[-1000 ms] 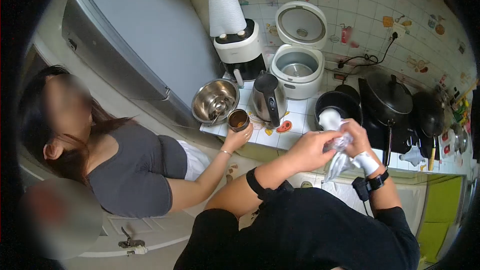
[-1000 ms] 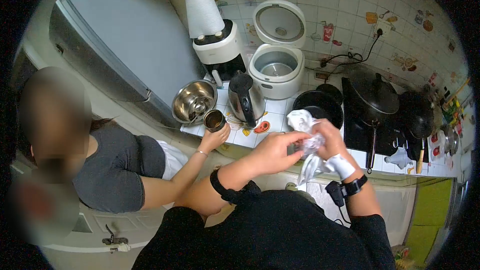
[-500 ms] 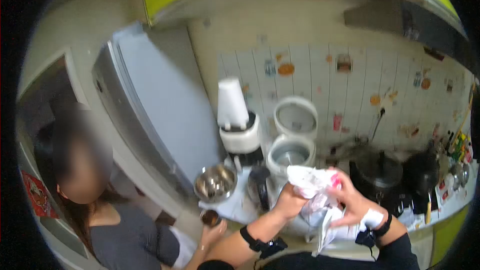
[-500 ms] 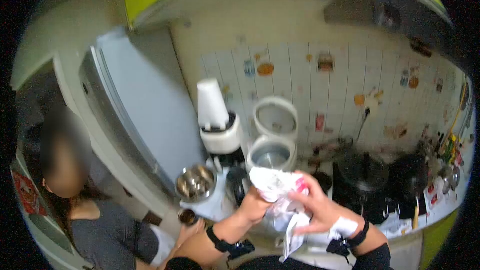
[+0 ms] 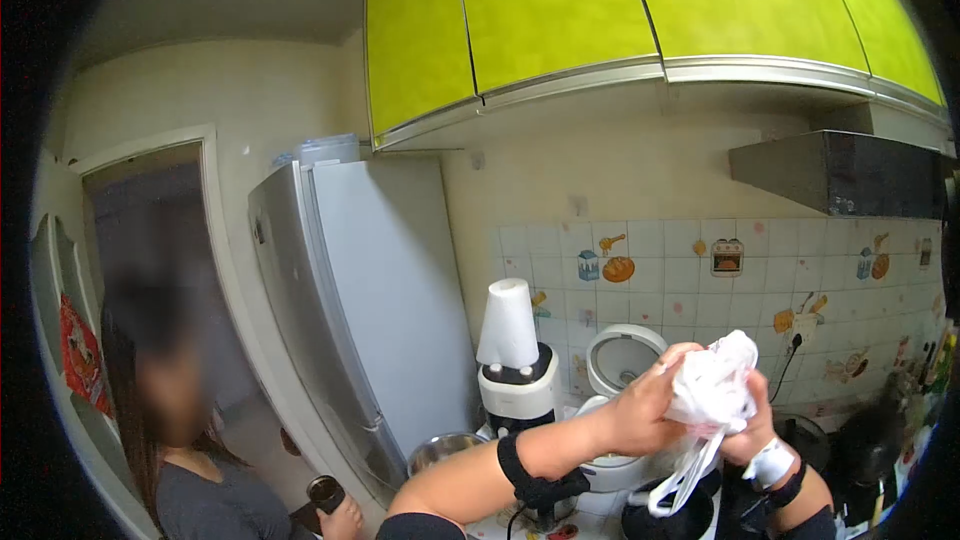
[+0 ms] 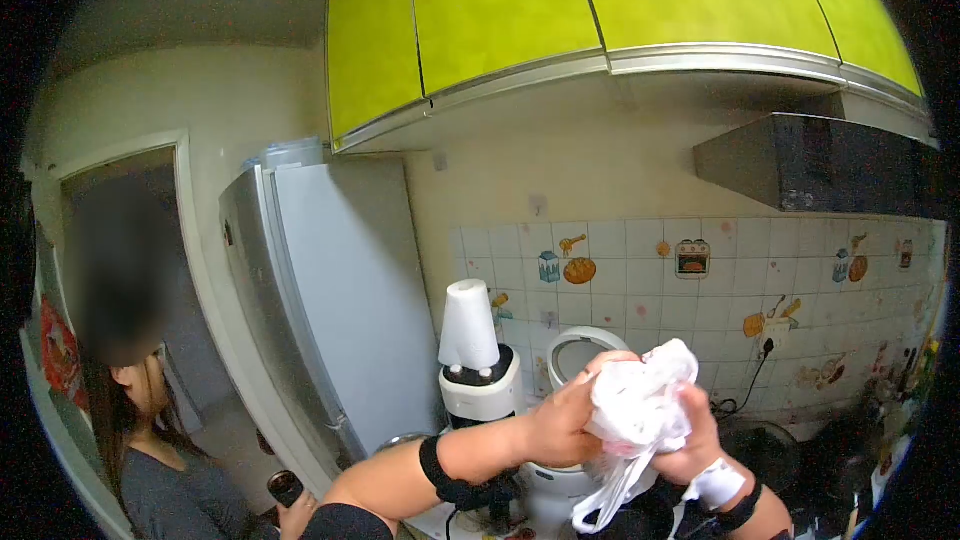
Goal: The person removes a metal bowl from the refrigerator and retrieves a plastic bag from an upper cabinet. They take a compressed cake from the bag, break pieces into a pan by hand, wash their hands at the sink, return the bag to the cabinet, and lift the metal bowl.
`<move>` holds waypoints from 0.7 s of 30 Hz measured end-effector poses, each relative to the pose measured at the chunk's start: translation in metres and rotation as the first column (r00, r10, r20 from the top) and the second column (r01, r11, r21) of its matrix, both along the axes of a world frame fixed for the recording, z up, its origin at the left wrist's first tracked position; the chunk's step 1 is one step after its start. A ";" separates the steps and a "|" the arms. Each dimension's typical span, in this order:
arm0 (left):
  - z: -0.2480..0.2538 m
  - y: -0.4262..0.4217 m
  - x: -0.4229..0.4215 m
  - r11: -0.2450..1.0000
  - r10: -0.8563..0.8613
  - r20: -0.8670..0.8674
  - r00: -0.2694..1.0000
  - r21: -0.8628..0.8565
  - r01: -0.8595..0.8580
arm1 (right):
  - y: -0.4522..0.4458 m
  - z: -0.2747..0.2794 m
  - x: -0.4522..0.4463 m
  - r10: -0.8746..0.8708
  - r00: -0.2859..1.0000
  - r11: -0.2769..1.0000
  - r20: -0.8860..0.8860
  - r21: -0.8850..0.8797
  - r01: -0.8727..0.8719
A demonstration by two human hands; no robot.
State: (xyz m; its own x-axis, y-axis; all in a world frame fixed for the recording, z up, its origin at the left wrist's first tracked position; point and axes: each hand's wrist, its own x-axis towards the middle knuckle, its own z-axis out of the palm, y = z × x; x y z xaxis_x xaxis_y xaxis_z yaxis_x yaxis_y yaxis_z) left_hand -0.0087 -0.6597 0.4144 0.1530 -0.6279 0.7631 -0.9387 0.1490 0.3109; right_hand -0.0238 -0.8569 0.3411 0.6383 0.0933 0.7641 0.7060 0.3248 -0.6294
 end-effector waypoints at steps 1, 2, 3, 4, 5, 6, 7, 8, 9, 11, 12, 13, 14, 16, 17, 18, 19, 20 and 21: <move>0.017 0.007 -0.002 0.989 0.111 0.065 0.992 0.092 -0.117 | 0.002 0.005 0.002 -0.024 0.999 0.999 -0.037 0.024 0.025; 0.036 0.018 0.001 0.989 0.107 0.069 0.992 0.095 -0.113 | -0.002 0.018 -0.002 -0.172 0.968 0.958 0.181 -0.197 0.207; 0.057 0.032 0.006 0.953 0.139 0.119 0.983 0.253 -0.166 | -0.006 0.031 -0.006 -0.274 0.861 0.853 0.428 -0.306 0.423; 0.077 0.048 0.014 0.890 0.162 0.175 0.971 0.400 -0.220 | -0.009 0.037 -0.005 -0.307 0.822 0.811 0.480 -0.320 0.490; 0.086 0.067 0.034 0.890 0.101 0.244 0.964 0.410 -0.197 | -0.012 0.043 -0.003 -0.337 0.777 0.765 0.531 -0.327 0.555; 0.097 0.095 0.043 0.887 0.174 0.237 0.956 0.385 -0.257 | -0.014 0.044 -0.002 -0.404 0.709 0.710 0.578 -0.291 0.641; 0.104 0.125 0.059 0.829 0.292 0.237 0.927 0.421 -0.369 | -0.016 0.044 -0.002 -0.467 0.633 0.647 0.617 -0.249 0.721; 0.114 0.156 0.072 0.766 0.382 0.303 0.873 0.425 -0.483 | -0.014 0.050 -0.009 -0.530 0.533 0.569 0.659 -0.189 0.800; 0.114 0.192 0.100 0.719 0.433 0.413 0.802 0.379 -0.583 | -0.013 0.055 -0.016 -0.568 0.449 0.490 0.690 -0.155 0.858; 0.123 0.267 0.134 0.572 0.515 0.471 0.716 0.434 -0.696 | -0.032 0.048 -0.027 -0.726 0.422 0.408 0.542 -0.154 0.900; 0.130 0.303 0.141 0.511 0.584 0.413 0.699 0.482 -0.712 | -0.033 0.049 -0.035 -0.786 0.434 0.404 0.441 -0.166 0.900; 0.138 0.339 0.148 0.449 0.650 0.353 0.673 0.536 -0.715 | -0.033 0.050 -0.043 -0.834 0.440 0.404 0.333 -0.176 0.898; 0.146 0.366 0.144 0.476 0.699 0.253 0.669 0.533 -0.700 | -0.028 0.067 -0.059 -0.803 0.221 0.195 0.553 -0.107 0.975; 0.156 0.419 0.133 0.488 0.750 0.158 0.642 0.523 -0.699 | -0.016 0.095 -0.102 -0.492 -0.221 -0.177 0.842 0.151 0.972; 0.156 0.443 0.130 0.473 0.763 0.166 0.625 0.516 -0.714 | -0.026 0.096 -0.128 -0.510 -0.103 -0.249 0.854 -0.032 0.968; 0.153 0.459 0.122 0.458 0.791 0.120 0.599 0.532 -0.712 | -0.030 0.080 -0.144 -0.424 -0.418 -0.524 0.803 0.159 0.837; 0.149 0.473 0.115 0.441 0.819 0.077 0.568 0.547 -0.711 | -0.023 0.087 -0.157 -0.381 -0.417 -0.577 0.825 0.140 0.805; 0.143 0.484 0.111 0.446 0.813 0.074 0.578 0.560 -0.698 | -0.018 0.096 -0.165 -0.338 -0.405 -0.624 0.850 0.120 0.772; 0.134 0.494 0.107 0.406 0.838 0.037 0.545 0.625 -0.667 | -0.013 0.101 -0.165 -0.336 -0.390 -0.629 0.857 0.104 0.771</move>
